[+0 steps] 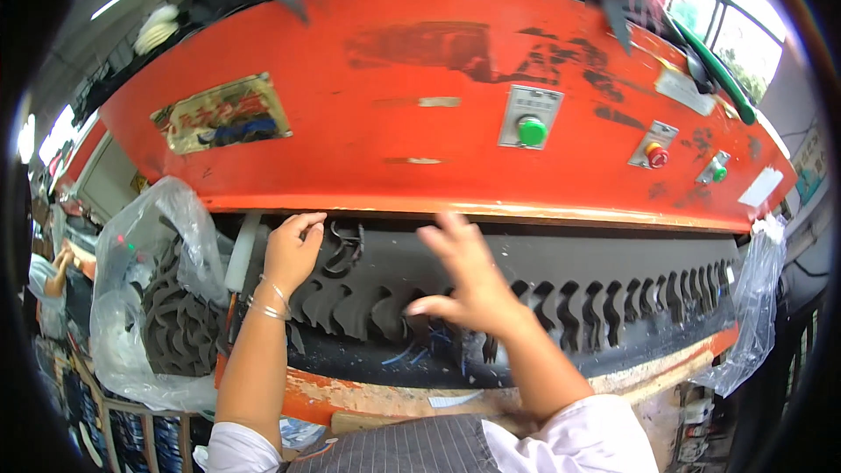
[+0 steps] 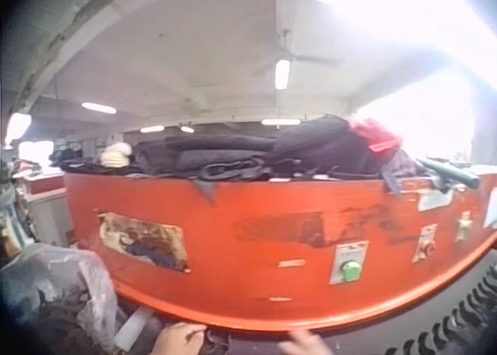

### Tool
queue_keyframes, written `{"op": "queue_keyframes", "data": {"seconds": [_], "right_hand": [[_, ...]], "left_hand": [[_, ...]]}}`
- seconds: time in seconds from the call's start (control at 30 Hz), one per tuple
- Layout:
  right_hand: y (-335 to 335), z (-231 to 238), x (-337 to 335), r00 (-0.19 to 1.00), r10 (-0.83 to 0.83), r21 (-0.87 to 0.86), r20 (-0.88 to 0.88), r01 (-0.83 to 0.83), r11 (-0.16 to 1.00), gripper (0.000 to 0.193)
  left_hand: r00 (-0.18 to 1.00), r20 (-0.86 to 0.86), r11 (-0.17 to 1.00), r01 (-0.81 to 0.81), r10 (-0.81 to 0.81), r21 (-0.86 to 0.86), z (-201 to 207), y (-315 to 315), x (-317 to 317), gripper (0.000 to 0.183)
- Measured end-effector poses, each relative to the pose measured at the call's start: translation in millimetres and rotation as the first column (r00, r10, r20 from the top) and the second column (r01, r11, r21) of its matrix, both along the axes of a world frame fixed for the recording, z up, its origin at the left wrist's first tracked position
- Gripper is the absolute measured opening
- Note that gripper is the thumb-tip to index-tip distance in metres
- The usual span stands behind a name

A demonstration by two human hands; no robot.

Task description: Placing metal cutting dies on sheets of material and operating a hydraulic press to cut out shoe components.

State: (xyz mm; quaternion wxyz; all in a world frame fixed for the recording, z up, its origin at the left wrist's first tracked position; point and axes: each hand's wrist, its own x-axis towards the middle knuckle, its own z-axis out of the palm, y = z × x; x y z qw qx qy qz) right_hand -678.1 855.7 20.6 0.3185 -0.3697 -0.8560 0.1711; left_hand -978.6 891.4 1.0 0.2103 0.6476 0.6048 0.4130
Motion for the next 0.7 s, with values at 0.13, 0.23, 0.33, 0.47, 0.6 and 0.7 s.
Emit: {"op": "queue_keyframes", "data": {"seconds": [0.13,0.23,0.33,0.47,0.6,0.7], "right_hand": [[12.5,22.0,123.7,0.804,-0.312,0.203,-0.506,0.463,0.863,0.076],[43.4,65.0,218.6,0.575,-0.391,0.261,-0.719,0.745,0.614,0.064],[75.0,100.5,314.0,0.398,-0.512,0.319,-0.761,0.917,0.239,0.065],[130.2,78.0,420.7,0.07,-0.71,0.276,-0.701,0.944,-0.179,0.058],[138.7,60.7,391.0,0.122,-0.719,0.33,-0.684,0.931,-0.156,0.054],[135.0,50.1,389.4,0.17,-0.718,0.393,-0.675,0.906,-0.155,0.052]], "left_hand": [[0.963,-0.052,0.964,0.266,-0.264,0.025,25.0,7.0,72.5,0.019],[0.896,0.059,0.895,0.433,-0.44,0.102,57.6,18.5,147.7,0.016],[0.825,0.058,0.771,0.497,-0.562,0.399,105.1,23.9,207.2,0.015],[0.873,-0.407,0.759,0.453,-0.27,0.468,122.4,73.5,252.6,0.037],[0.89,-0.334,0.845,0.419,-0.31,0.331,110.1,68.9,246.2,0.042],[0.901,-0.184,0.898,0.419,-0.392,0.137,72.2,39.1,242.8,0.044]]}}
